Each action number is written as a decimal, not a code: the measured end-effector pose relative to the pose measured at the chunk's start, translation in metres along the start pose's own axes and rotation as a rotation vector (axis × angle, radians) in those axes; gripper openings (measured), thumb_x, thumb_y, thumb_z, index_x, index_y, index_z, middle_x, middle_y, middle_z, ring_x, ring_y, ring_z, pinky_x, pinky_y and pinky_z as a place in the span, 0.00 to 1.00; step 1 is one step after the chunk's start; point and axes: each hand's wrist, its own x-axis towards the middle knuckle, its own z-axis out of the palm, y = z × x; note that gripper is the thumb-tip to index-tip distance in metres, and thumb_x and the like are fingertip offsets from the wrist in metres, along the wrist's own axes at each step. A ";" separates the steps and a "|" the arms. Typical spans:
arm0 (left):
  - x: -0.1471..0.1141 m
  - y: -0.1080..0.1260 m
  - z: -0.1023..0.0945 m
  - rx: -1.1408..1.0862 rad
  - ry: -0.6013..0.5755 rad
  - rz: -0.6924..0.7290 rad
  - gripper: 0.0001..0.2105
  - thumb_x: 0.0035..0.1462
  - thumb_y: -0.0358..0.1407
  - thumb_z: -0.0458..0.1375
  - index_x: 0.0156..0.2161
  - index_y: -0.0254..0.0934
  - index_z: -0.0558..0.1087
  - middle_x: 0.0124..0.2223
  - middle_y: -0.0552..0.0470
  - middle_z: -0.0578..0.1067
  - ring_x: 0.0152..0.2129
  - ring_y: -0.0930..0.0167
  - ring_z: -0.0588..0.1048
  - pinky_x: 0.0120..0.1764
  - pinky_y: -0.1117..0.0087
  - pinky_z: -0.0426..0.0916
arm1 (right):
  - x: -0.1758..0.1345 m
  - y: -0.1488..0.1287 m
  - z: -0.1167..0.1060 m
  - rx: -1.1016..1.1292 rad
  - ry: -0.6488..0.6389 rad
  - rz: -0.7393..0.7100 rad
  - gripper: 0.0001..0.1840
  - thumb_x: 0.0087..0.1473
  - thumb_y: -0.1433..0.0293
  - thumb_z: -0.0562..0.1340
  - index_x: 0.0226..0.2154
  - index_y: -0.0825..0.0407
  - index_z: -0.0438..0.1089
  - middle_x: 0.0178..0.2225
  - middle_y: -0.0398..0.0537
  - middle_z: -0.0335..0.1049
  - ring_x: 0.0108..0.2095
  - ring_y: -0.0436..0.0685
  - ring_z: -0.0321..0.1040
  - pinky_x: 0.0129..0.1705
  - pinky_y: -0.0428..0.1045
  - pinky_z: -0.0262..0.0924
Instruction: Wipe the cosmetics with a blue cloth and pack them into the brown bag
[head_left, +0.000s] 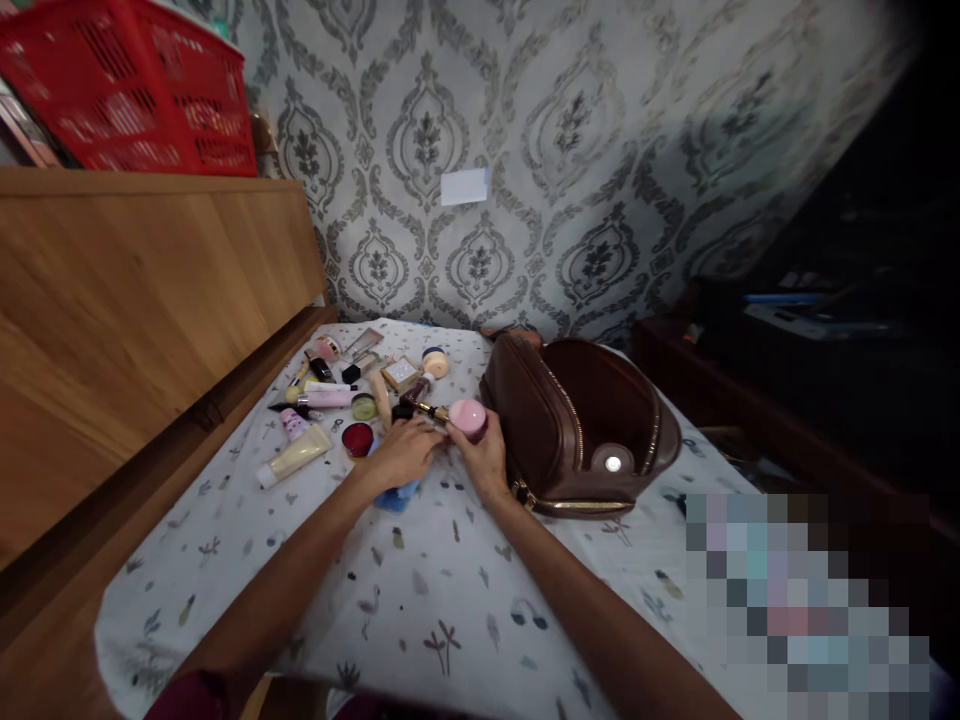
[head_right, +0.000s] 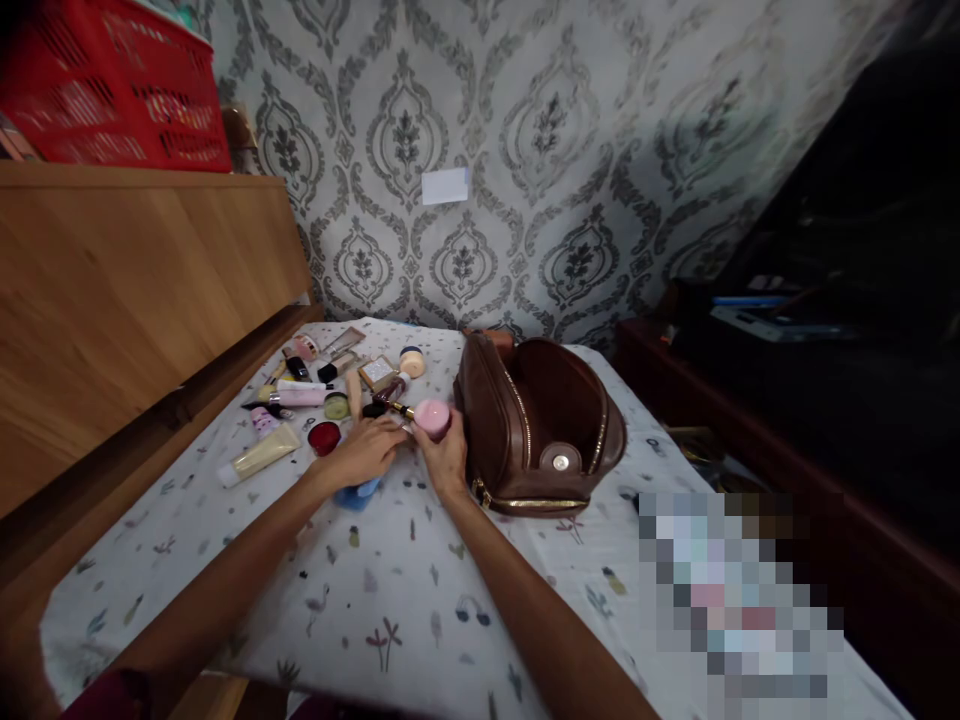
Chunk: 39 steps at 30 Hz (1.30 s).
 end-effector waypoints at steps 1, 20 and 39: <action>-0.001 0.000 0.003 0.022 0.018 -0.015 0.18 0.57 0.23 0.52 0.49 0.37 0.75 0.54 0.42 0.77 0.56 0.58 0.72 0.57 0.52 0.66 | -0.001 -0.002 -0.002 0.007 -0.007 0.001 0.33 0.45 0.53 0.69 0.49 0.53 0.63 0.45 0.55 0.73 0.43 0.60 0.70 0.49 0.56 0.66; -0.079 0.005 0.009 0.121 0.149 -0.048 0.10 0.67 0.31 0.50 0.42 0.39 0.75 0.45 0.45 0.75 0.46 0.61 0.70 0.50 0.58 0.70 | -0.035 -0.019 -0.021 -0.253 -0.373 -0.106 0.31 0.42 0.65 0.72 0.50 0.52 0.72 0.49 0.54 0.75 0.49 0.64 0.71 0.54 0.59 0.64; -0.028 0.018 0.020 -0.022 0.362 -0.136 0.13 0.69 0.31 0.47 0.49 0.36 0.72 0.48 0.43 0.74 0.47 0.63 0.74 0.51 0.60 0.71 | -0.037 -0.038 -0.025 -0.240 -0.475 -0.114 0.26 0.46 0.69 0.66 0.51 0.53 0.71 0.49 0.54 0.75 0.49 0.62 0.71 0.53 0.56 0.64</action>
